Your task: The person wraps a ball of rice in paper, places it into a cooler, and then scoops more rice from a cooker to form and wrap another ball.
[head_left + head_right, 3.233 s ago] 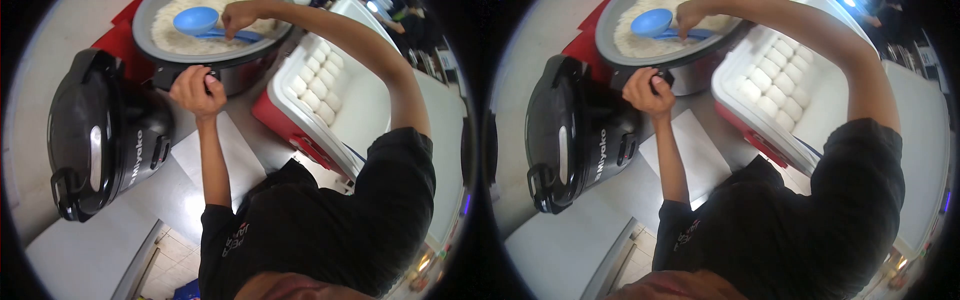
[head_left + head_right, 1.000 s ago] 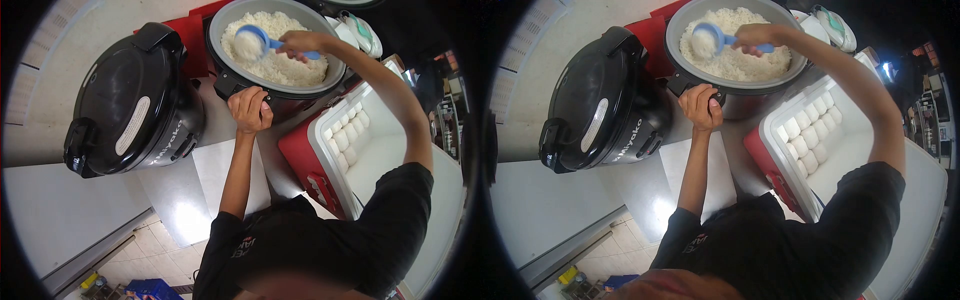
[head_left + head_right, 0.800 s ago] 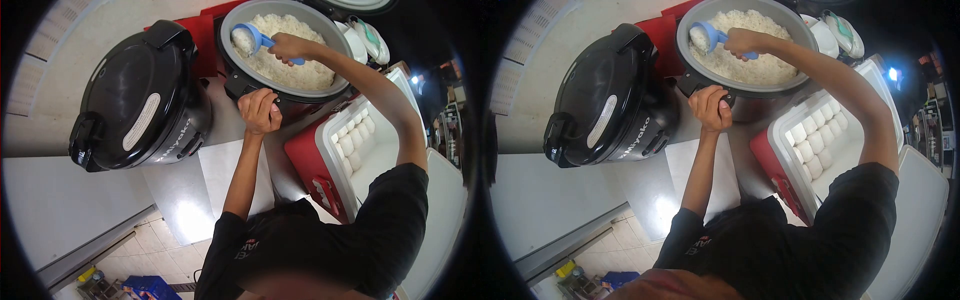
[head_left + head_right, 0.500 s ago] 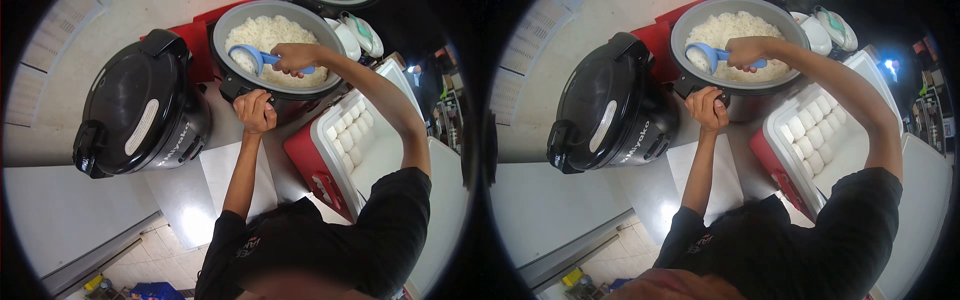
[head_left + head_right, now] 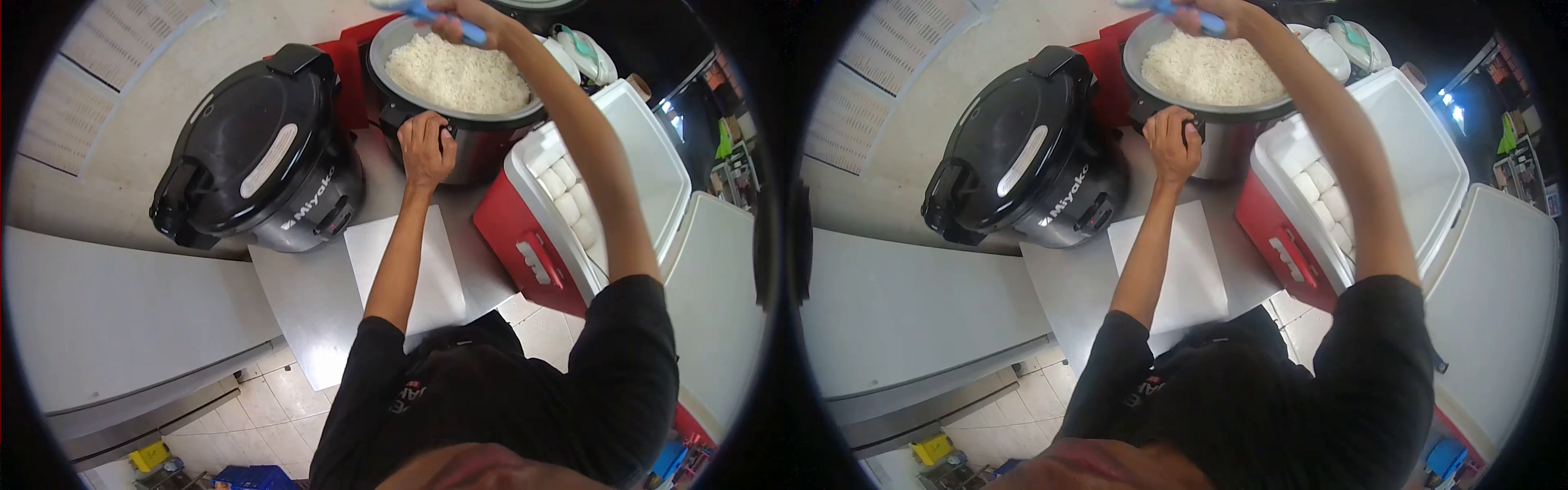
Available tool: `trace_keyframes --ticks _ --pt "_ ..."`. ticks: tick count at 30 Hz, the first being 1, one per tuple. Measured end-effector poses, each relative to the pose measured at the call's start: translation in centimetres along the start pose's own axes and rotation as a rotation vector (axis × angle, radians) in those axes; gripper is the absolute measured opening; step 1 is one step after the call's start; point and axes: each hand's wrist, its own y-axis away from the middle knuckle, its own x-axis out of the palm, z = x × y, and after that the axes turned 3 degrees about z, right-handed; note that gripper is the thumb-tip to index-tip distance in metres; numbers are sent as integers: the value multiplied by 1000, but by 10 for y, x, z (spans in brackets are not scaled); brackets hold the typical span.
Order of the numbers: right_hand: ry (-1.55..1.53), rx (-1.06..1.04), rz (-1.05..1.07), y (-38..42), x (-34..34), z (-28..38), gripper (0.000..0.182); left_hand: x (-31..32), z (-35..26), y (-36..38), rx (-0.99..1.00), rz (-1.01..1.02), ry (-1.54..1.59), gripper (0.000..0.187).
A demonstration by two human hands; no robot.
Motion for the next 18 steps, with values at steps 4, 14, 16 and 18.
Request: trace_keyframes --ticks 4,14,16,18 --pt "-401 -397 -54 -14 57 -16 22 -27 -25 9 -67 11 166 18" --pt "-726 -261 -197 109 202 -236 30 -190 -44 257 -547 709 63 21" --pt "-750 -90 -220 134 203 -316 28 -212 -40 282 -579 740 -18 26" --pt "-798 64 -372 152 216 -385 28 -223 -41 297 -569 819 -182 38"
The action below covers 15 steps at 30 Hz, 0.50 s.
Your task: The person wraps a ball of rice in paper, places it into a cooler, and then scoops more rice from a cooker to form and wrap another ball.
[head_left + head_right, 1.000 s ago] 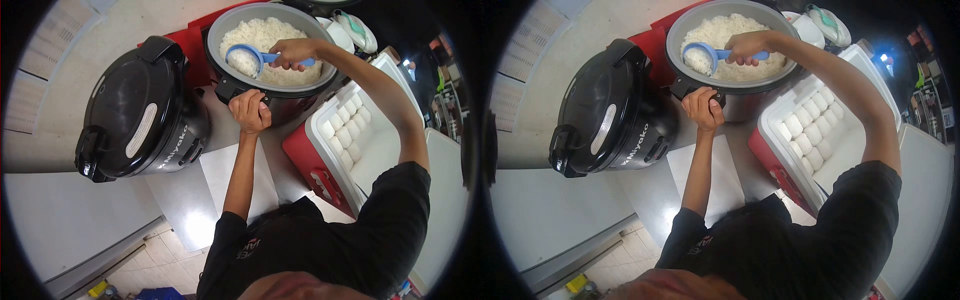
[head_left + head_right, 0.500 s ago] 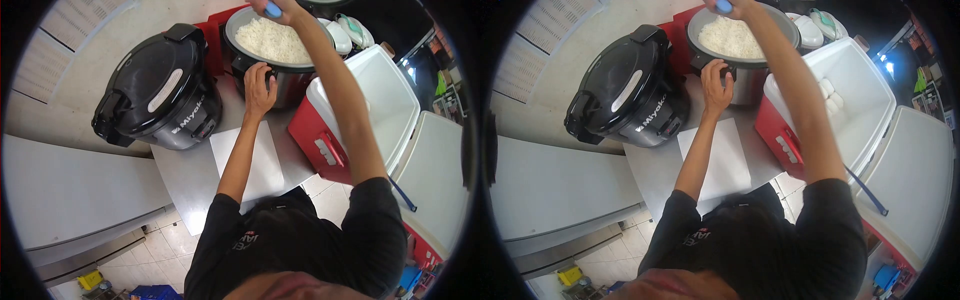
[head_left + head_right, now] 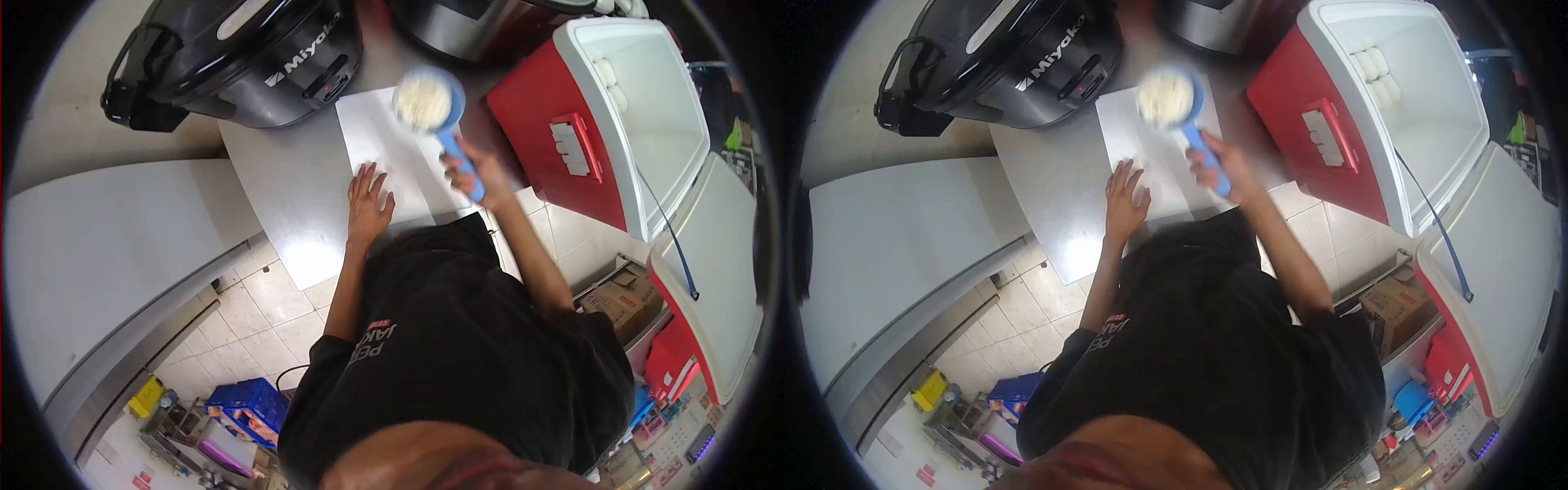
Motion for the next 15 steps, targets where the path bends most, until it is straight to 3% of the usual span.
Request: trace_keyframes --ticks 2,4,5,7,8,9,11,15 --pt "-58 33 -30 0 -30 -37 30 -1 5 9 -19 52 28 42" --pt "460 -89 -333 -3 -41 -52 39 1 11 8 -25 95 59 46" --pt "460 -84 -338 -7 -48 -58 39 2 13 8 -10 98 67 47" --pt "1474 -634 -408 -18 -54 -59 50 4 16 8 8 101 77 49" --pt "1750 -735 -399 -19 -58 -56 53 5 18 8 7 82 110 49" --pt "1754 -735 -400 -21 -61 -57 53 7 20 8 5 63 144 49" --pt "2147 -558 -327 -25 -67 -62 57 12 22 10 20 37 130 47" --pt "2236 -484 -343 -27 -65 -57 58 17 23 11 52 -39 123 38"
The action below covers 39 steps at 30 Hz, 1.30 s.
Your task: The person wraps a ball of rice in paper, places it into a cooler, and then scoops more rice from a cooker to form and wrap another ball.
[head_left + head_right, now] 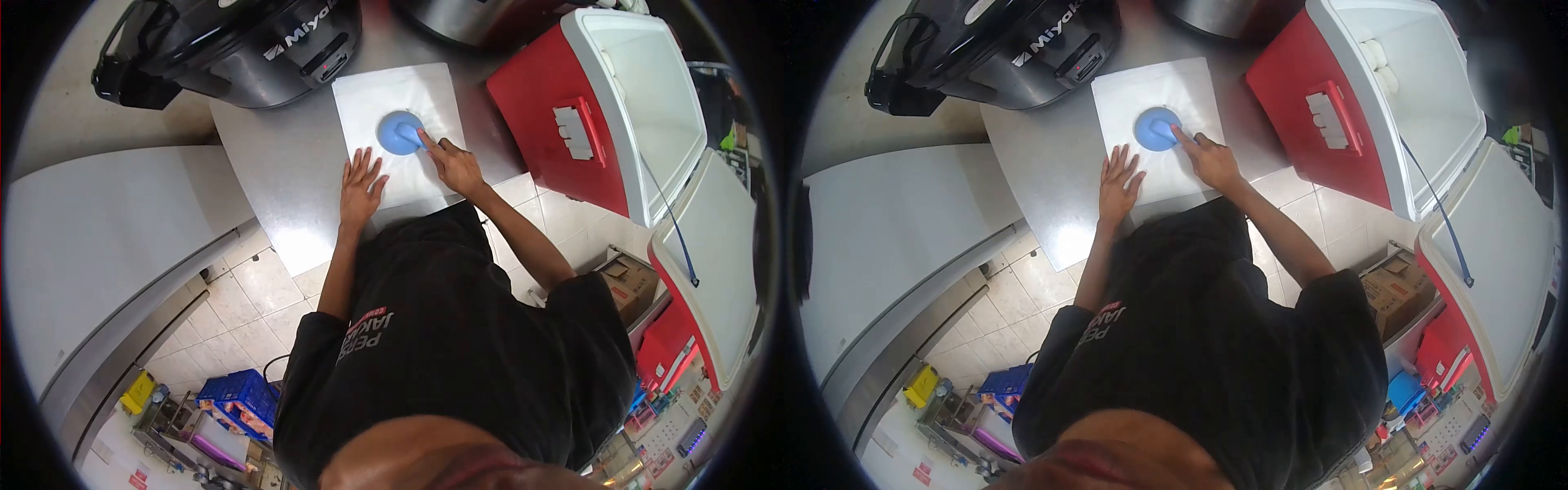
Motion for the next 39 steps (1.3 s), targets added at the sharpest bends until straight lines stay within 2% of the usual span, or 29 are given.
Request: trace_keyframes --ticks 4,6,7,9,11,12,13,14,15,16,17,18,19,20,23,24,25,26,27,28,29,30,31,32,34,38,39 --pt "30 -3 16 -1 -4 1 58 1 -4 1 75 -62 -95 32" --pt "-34 -23 -8 0 -12 4 57 4 -8 1 217 25 -87 34" --pt "-31 -20 -15 0 -17 6 57 7 -11 2 225 24 -87 34" --pt "-326 10 -293 -9 -33 9 51 14 -14 -3 247 123 70 27" --pt "-359 -164 -732 -40 -93 26 45 18 -13 -7 257 102 51 24" --pt "-484 -121 -747 -50 -129 35 43 20 -13 -5 267 91 33 21" --pt "-460 -186 -878 -63 -164 41 42 19 -12 -4 279 98 31 21" --pt "-525 -91 -840 -70 -196 45 47 18 -13 -4 265 81 34 19" --pt "-496 -11 -752 -76 -224 45 42 20 -15 -7 266 66 46 17" --pt "-192 -220 -1065 -83 -247 63 29 27 -7 -6 314 75 -57 18" --pt "-640 -36 -826 -92 -259 52 51 32 -1 -5 369 25 -36 20" --pt "-745 106 -711 -101 -277 44 54 36 2 -5 347 54 -67 23" --pt "-289 -93 -1044 -145 -270 7 47 42 8 -6 335 70 -73 23" --pt "-538 -53 -972 -149 -288 13 54 50 13 -6 314 56 -95 24" --pt "-120 -112 -1179 -164 -295 -3 52 28 -16 -17 240 77 -80 22" --pt "-31 -138 -1209 -152 -289 8 51 27 -17 -20 155 74 -27 17" --pt "-79 -253 -1233 -138 -276 18 44 21 -27 -25 124 31 37 14" --pt "-226 -266 -1127 -113 -262 34 32 14 -28 -32 158 33 32 14" --pt "-242 -373 -1014 -99 -237 35 26 9 -29 -39 174 53 38 13" --pt "-465 -385 -719 -83 -197 35 24 5 -30 -45 183 68 45 13" --pt "-491 -404 -465 -66 -152 30 26 3 -33 -49 161 37 127 12" --pt "-376 -294 -311 -52 -88 24 34 -3 -34 -54 172 30 127 12" --pt "-329 -377 93 -52 -37 7 43 -8 -36 -57 130 83 139 11" --pt "-156 -355 90 -16 -35 18 46 -11 -36 -59 85 138 150 10" --pt "-196 -299 190 7 -29 24 44 -15 -37 -63 69 161 142 10" --pt "-147 -270 188 7 -10 16 45 -15 -39 -66 -3 241 113 9" --pt "-161 -291 164 10 -23 16 45 -15 -38 -66 -2 246 110 9"
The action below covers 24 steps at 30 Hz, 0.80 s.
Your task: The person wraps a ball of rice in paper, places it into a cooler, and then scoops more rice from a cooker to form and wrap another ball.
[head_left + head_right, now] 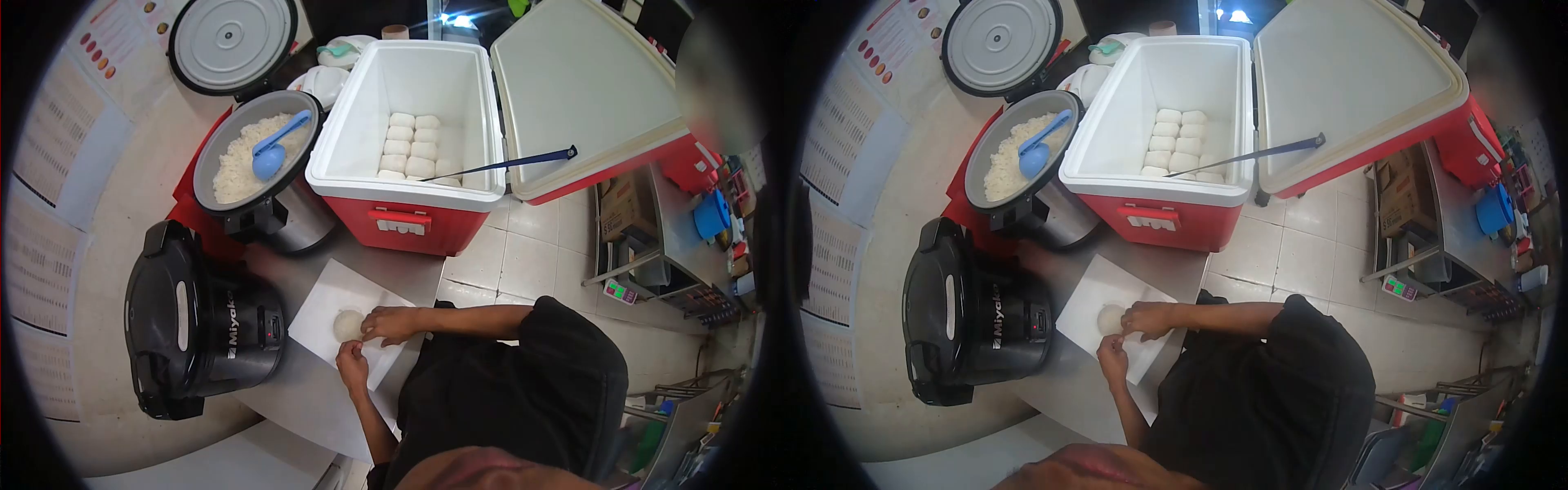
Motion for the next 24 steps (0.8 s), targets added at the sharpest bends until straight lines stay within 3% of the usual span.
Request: trace_keyframes --ticks 3,5,10,13,15,17,22,24 --pt "12 -18 -14 7 -5 -13 43 -4 2 1 11 -13 15 6" --pt "22 -8 -20 18 -8 -19 41 -10 -6 1 -116 32 36 4" --pt "66 -36 -84 33 -14 -20 33 -10 2 0 -59 63 -4 5" --pt "-68 -37 -121 34 -6 -24 25 -10 5 2 -42 77 -22 6" --pt "-119 -32 -267 31 -1 -24 13 -8 0 -2 -15 83 -32 6" --pt "-14 6 -236 28 2 -29 11 -11 -7 -2 -77 131 -15 8" --pt "-63 178 -286 26 -8 -20 12 -11 -46 12 213 171 -49 31" --pt "-57 184 -280 24 -9 -21 11 -4 -51 16 200 184 -114 29"
